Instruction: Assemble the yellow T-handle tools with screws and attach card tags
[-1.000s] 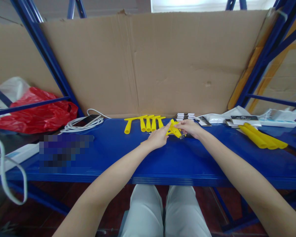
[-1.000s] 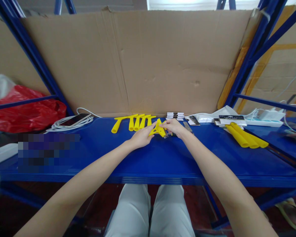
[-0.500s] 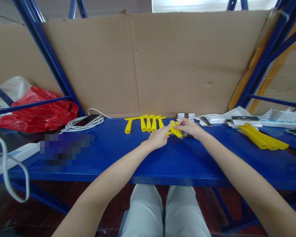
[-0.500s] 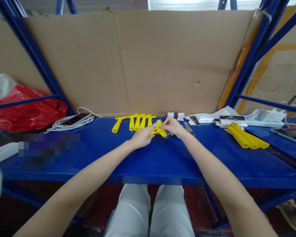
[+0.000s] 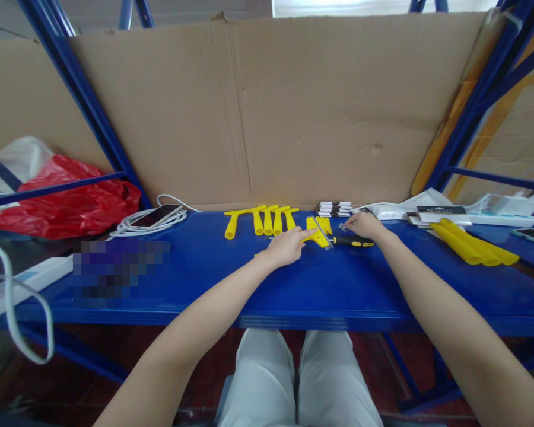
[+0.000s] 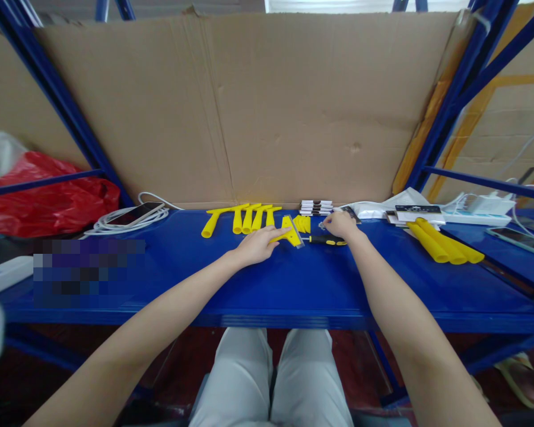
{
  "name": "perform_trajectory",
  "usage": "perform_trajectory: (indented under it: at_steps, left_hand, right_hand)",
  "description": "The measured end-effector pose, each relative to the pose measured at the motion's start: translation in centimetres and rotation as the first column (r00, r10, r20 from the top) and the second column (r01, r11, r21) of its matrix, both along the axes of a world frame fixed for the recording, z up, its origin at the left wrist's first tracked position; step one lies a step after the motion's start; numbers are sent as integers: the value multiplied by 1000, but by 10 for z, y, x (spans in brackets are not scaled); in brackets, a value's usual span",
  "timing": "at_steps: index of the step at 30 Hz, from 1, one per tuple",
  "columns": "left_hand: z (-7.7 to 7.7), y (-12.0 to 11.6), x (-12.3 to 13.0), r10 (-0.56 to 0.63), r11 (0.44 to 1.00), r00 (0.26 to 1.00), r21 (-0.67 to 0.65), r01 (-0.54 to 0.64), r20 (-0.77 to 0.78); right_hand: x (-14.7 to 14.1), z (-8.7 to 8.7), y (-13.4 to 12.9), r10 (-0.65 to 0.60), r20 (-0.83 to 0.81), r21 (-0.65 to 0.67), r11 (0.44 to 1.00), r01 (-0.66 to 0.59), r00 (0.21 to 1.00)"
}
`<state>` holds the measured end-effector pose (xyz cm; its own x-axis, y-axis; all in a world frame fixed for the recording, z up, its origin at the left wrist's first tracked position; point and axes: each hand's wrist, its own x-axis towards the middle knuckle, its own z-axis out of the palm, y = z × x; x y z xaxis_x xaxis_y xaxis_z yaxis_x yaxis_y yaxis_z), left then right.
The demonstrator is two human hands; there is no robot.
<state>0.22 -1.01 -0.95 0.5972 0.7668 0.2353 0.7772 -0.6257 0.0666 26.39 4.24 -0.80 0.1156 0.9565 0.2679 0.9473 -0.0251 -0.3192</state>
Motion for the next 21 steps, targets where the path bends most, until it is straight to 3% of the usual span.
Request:
perform_trajectory:
  at_steps: [3,8,21]
  left_hand:
    - [0,1,0,3,1000,1000,0,-3,-2]
    - [-1,2,0,-2,1000,1000,3,2,-7]
    - [-1,1,-1,-17,1000,1000,-11,17,17]
  right_hand:
    - [-4,-1,-2,0,80,-76,997,6,997]
    - [-11,-1,-4,-46,166,-50,997,55,985]
    - [-18,4,-4,-83,154,-118,988,102,985]
